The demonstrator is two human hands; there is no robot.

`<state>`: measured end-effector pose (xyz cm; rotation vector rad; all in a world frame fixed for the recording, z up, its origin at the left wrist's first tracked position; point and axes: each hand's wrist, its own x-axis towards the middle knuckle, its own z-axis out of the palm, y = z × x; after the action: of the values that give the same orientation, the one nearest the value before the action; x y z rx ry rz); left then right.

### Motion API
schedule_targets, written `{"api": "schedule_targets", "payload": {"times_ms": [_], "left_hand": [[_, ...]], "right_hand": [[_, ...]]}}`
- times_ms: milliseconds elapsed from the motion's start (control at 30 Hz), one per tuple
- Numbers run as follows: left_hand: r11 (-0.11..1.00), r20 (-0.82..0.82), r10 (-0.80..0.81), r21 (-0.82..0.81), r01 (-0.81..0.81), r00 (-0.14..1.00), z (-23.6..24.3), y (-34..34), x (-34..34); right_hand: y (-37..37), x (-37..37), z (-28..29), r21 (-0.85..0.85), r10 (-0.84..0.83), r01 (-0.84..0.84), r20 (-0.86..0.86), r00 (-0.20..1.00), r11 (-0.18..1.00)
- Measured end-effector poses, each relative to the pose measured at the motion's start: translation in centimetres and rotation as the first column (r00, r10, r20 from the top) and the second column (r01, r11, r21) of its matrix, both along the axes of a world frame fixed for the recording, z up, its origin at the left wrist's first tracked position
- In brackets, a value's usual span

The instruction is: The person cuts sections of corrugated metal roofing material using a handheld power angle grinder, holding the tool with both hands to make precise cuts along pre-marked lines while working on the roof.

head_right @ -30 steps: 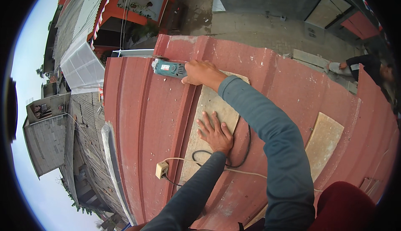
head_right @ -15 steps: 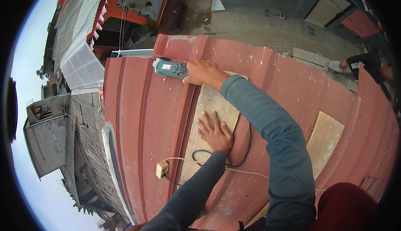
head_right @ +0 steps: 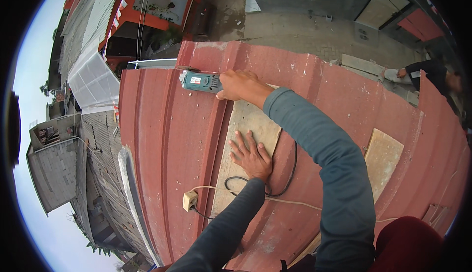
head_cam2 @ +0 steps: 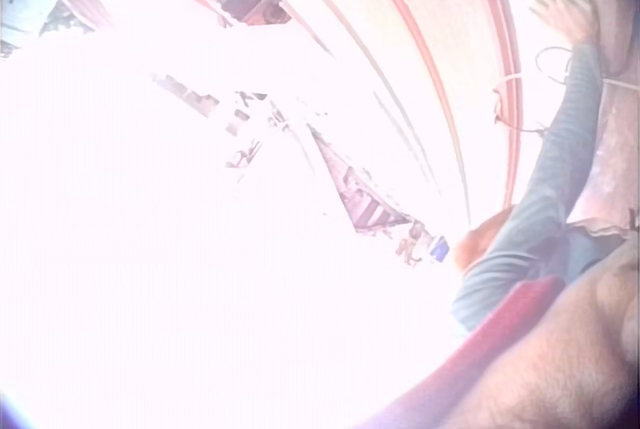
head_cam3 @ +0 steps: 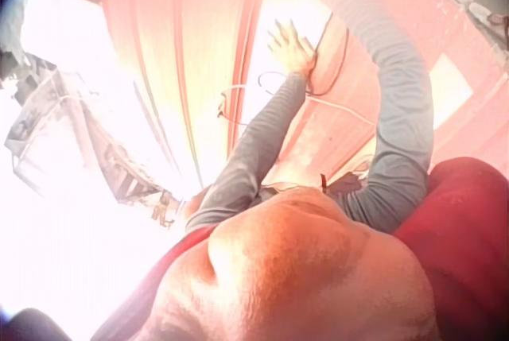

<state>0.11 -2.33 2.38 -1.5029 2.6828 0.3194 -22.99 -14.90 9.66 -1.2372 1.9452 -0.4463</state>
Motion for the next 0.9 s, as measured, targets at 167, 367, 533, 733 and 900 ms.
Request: {"api": "schedule_targets", "payload": {"times_ms": [167,367,533,733,900], "left_hand": [[1.000,-0.002,0.006,0.012,-0.006,1.000,0.1,0.0,0.0],[1.000,0.010,-0.005,-0.002,0.005,1.000,-0.1,0.0,0.0],[1.000,0.007,0.006,0.010,-0.006,1.000,-0.1,0.0,0.1],[1.000,-0.019,-0.002,-0.019,0.002,1.000,-0.2,-0.1,0.1],[1.000,-0.002,0.004,-0.017,-0.004,1.000,-0.2,0.0,0.1]], "right_hand": [[0.0,-0.1,0.2,0.068,0.026,-0.026,0.013,1.000,0.997],[0.6,-0.4,-0.5,-0.029,0.014,-0.015,-0.004,1.000,0.999],[0.6,-0.3,0.6,0.062,0.028,-0.029,0.007,1.000,0.998],[1.6,-1.1,1.1,0.074,0.025,-0.027,0.032,0.999,0.997],[2.0,-1.2,1.1,0.093,0.037,-0.038,0.012,0.999,0.995]]}}
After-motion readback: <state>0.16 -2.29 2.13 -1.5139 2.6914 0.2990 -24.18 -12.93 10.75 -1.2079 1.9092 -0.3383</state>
